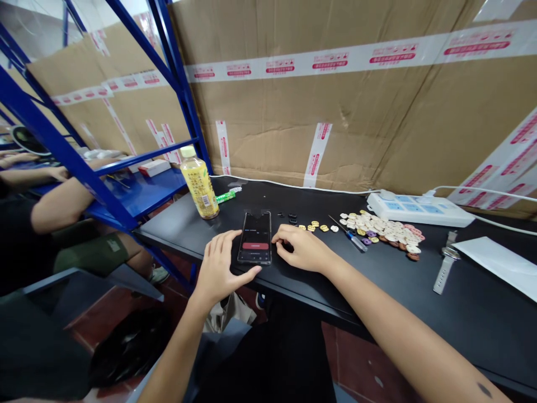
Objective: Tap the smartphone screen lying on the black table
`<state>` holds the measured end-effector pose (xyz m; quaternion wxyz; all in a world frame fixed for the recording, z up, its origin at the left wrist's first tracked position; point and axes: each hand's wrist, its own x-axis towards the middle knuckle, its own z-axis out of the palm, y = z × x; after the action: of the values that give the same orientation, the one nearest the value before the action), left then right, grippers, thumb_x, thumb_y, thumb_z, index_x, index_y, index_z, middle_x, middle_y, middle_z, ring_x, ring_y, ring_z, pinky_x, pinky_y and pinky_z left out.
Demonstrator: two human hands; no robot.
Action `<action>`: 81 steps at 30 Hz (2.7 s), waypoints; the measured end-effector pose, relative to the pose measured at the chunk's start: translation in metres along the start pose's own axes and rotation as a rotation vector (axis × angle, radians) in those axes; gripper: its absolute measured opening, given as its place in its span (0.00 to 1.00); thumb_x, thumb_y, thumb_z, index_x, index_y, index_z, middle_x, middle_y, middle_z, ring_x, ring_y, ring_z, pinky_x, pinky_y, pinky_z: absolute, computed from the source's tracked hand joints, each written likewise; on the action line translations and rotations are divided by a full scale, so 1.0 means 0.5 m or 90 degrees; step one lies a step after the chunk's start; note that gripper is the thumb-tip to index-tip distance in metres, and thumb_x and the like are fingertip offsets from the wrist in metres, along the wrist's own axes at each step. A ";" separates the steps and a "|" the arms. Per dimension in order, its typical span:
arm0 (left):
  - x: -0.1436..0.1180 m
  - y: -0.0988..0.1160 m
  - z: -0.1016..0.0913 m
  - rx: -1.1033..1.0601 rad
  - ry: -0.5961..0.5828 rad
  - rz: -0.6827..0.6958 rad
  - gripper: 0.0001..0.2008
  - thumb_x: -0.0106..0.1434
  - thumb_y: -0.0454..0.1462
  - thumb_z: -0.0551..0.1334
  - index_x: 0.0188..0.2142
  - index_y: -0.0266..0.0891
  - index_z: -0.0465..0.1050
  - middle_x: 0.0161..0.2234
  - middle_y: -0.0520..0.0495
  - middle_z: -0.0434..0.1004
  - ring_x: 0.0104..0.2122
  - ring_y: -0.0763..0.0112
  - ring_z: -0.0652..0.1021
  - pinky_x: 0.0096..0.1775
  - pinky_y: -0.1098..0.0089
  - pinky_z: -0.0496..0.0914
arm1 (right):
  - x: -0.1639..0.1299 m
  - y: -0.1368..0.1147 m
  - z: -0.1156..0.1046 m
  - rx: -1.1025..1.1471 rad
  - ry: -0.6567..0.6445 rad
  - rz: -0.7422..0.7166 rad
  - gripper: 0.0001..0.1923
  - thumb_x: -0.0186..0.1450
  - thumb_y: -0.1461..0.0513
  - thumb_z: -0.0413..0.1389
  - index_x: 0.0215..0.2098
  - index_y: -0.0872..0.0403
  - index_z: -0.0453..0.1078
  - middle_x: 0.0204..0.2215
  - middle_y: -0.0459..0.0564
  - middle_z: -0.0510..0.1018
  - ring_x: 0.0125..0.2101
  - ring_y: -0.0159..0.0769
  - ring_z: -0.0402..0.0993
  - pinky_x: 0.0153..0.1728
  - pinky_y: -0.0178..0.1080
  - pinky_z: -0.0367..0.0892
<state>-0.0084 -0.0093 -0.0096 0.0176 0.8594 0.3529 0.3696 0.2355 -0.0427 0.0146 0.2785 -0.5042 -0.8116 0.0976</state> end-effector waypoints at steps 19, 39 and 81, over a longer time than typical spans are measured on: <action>-0.529 -0.209 0.362 0.045 -0.396 -0.117 0.15 0.63 0.32 0.51 0.46 0.43 0.70 0.46 0.43 0.74 0.48 0.59 0.75 0.50 0.57 0.70 | -0.003 0.038 0.002 -0.026 0.025 -0.016 0.18 0.60 0.74 0.45 0.40 0.52 0.70 0.38 0.49 0.73 0.33 0.33 0.72 0.36 0.36 0.67; -0.565 -0.232 0.383 0.068 -0.457 -0.253 0.15 0.67 0.37 0.47 0.38 0.42 0.73 0.41 0.44 0.76 0.46 0.59 0.75 0.50 0.57 0.67 | -0.003 0.047 0.005 -0.007 0.050 -0.024 0.13 0.64 0.70 0.47 0.40 0.51 0.70 0.39 0.50 0.74 0.35 0.36 0.74 0.38 0.39 0.68; -0.563 -0.245 0.391 0.085 -0.476 -0.221 0.14 0.68 0.36 0.48 0.39 0.40 0.73 0.40 0.44 0.76 0.45 0.61 0.75 0.48 0.60 0.66 | 0.001 0.046 -0.005 -0.002 0.063 -0.030 0.16 0.61 0.71 0.48 0.40 0.51 0.71 0.37 0.50 0.75 0.34 0.35 0.73 0.37 0.38 0.68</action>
<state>-0.0889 -0.0466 -0.3628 0.1511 0.8613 0.4850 0.0000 0.2545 -0.0319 0.0068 0.3201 -0.4895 -0.8086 0.0648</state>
